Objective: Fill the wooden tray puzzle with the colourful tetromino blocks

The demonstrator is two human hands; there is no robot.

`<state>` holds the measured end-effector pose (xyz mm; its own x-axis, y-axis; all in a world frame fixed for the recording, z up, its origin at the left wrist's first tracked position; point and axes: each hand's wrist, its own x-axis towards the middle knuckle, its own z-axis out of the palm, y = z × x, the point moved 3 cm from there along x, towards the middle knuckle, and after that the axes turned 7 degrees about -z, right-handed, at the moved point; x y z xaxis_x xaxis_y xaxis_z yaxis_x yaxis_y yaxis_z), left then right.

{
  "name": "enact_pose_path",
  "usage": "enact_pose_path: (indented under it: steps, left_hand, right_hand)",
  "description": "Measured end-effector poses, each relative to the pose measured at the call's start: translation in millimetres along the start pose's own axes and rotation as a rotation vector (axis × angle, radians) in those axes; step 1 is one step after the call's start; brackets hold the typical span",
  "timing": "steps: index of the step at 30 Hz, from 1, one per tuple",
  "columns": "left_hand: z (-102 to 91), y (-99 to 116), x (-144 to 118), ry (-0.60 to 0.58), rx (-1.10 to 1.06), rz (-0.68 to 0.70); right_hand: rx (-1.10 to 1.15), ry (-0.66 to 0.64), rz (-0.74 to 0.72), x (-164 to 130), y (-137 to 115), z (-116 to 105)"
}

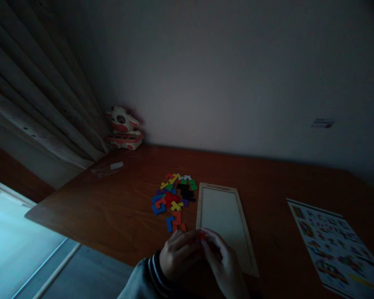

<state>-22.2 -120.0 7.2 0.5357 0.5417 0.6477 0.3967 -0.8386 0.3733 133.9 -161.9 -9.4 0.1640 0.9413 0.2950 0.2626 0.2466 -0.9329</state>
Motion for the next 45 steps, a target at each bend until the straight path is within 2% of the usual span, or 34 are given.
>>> enact_pose_path:
  steps: [4, 9, 12, 16, 21, 24, 29, 37, 45]
  left_hand:
    - [7.1, -1.2, 0.3, -0.051, -0.007, -0.045]
    - [8.2, -10.5, 0.5, -0.027, 0.057, -0.132]
    - [2.2, -17.0, 1.4, -0.073, 0.104, -0.161]
    - [-3.0, -18.8, 2.4, -0.187, 0.094, -0.096]
    - [-0.1, -19.2, 1.8, -0.205, 0.048, -0.11]
    - [2.2, -17.8, 1.7, -0.198, 0.028, -0.095]
    - [2.1, -16.5, 2.7, -0.173, 0.017, -0.099]
    - [1.6, -16.2, 4.4, -0.182, -0.011, -0.096]
    - [1.9, -15.9, 3.7, -0.179, -0.028, -0.11]
  right_hand:
    - [0.046, 0.01, 0.033, -1.8, 7.6, -7.5]
    - [-0.129, 0.223, 0.002, -3.6, 21.0, -37.2]
    - [-0.228, 0.27, -0.064, -5.3, 22.9, -53.6]
    - [-0.383, 0.284, -0.196, -7.8, 13.9, -60.1]
    - [-0.429, 0.207, -0.328, -7.8, 2.7, -54.9]
    - [-0.43, 0.159, -0.333, -9.0, 1.6, -53.6]
    - [-0.516, -0.034, -0.353, -13.7, 8.1, -44.0]
    - [-0.788, -0.078, -0.454, -17.1, 10.6, -35.1]
    - [-0.782, -0.102, -0.457, -16.3, 1.9, -28.3]
